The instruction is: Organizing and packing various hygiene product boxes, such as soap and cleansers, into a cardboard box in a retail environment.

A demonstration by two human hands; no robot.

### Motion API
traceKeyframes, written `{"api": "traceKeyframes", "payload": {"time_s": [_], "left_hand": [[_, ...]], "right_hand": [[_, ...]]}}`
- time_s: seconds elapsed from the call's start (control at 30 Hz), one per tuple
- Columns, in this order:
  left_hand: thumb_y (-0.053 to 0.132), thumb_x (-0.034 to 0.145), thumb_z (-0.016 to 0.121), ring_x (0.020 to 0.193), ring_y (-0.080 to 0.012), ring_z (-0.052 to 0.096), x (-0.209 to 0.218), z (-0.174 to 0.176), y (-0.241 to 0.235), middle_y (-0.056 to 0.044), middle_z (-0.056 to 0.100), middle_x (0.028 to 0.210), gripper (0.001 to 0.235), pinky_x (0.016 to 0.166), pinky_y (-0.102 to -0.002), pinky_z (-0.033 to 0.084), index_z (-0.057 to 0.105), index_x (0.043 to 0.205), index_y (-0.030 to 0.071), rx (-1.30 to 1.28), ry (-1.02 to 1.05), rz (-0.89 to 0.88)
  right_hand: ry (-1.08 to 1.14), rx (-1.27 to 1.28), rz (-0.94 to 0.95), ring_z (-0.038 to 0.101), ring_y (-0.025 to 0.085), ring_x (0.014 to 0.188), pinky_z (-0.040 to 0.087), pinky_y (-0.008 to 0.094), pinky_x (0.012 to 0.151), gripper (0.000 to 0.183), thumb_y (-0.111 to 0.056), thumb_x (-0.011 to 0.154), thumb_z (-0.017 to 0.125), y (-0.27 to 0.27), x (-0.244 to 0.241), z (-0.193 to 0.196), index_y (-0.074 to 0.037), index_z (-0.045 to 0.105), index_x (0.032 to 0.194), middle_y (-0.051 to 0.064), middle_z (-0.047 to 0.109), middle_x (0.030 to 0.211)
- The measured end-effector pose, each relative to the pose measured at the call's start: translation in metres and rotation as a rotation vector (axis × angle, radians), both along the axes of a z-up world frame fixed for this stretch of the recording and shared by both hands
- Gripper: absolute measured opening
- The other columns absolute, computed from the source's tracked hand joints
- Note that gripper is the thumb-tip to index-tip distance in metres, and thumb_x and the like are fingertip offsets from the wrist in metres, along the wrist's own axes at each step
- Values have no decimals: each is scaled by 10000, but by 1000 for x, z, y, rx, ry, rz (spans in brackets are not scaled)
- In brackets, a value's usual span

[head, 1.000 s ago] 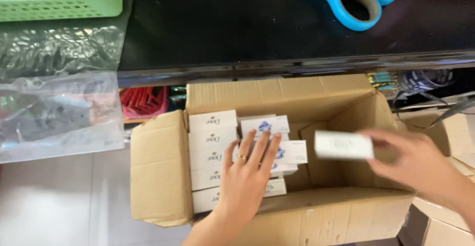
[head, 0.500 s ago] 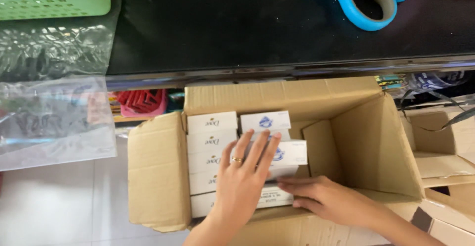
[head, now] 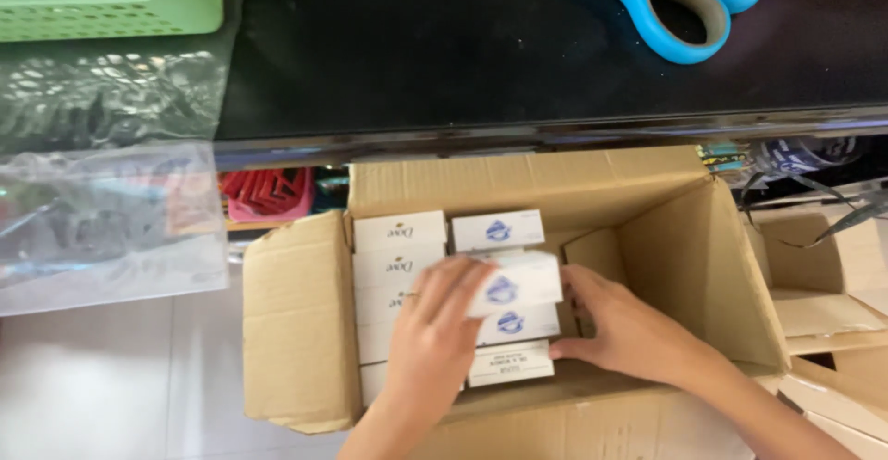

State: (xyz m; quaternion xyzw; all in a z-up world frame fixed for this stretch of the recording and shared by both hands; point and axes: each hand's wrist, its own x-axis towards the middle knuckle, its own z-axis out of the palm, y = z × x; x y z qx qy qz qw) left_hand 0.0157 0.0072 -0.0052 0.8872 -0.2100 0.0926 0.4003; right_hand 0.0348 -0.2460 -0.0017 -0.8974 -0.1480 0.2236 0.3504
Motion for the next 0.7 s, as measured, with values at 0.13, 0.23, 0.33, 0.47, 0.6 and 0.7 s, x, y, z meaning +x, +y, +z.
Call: {"api": "traceKeyframes", "payload": {"time_s": [0.13,0.23,0.33,0.47,0.6,0.7], "left_hand": [[-39,739,787,1178,-334,647,0,15,17,-132,657,1266,556,958,-410,551,642,1270,36,-260,1,216],[-12,762,827,1159,-306,655,-1,18,28,-141,649,1255,536,942,-392,555,646,1266,16,-333,-10,389],[11,806,832,1154,-252,642,-3,16,36,-128,617,1263,526,944,-354,553,629,1291,9,-435,4,474],[5,840,815,1149,-202,632,-7,8,39,-102,599,1274,507,924,-309,548,626,1311,9,-548,80,481],[7,833,822,1142,-210,633,-12,-1,39,-106,607,1266,517,948,-323,546,629,1312,5,-536,70,473],[11,821,827,1135,-219,636,-15,6,44,-110,610,1258,526,951,-328,547,629,1308,8,-523,46,471]], "right_hand": [[-7,-106,39,666,366,1005,548,419,822,585,-308,757,846,16,-1,8,-61,586,1220,132,659,1159],[-60,-96,84,655,390,1002,542,434,812,536,-288,810,801,15,-4,8,-74,599,1258,124,649,1191],[-75,-102,79,659,371,1000,550,422,828,514,-285,823,797,13,-9,1,-77,603,1252,117,622,1204],[-211,-154,78,584,353,1158,535,418,886,633,-269,744,834,21,-7,-2,-81,577,1291,153,496,1320],[-462,-212,251,447,415,1280,464,473,941,810,-284,637,877,42,5,8,-69,572,1356,187,450,1395],[-484,-212,303,426,383,1304,437,477,1038,840,-301,642,876,49,10,-2,-33,535,1361,176,459,1413]]}}
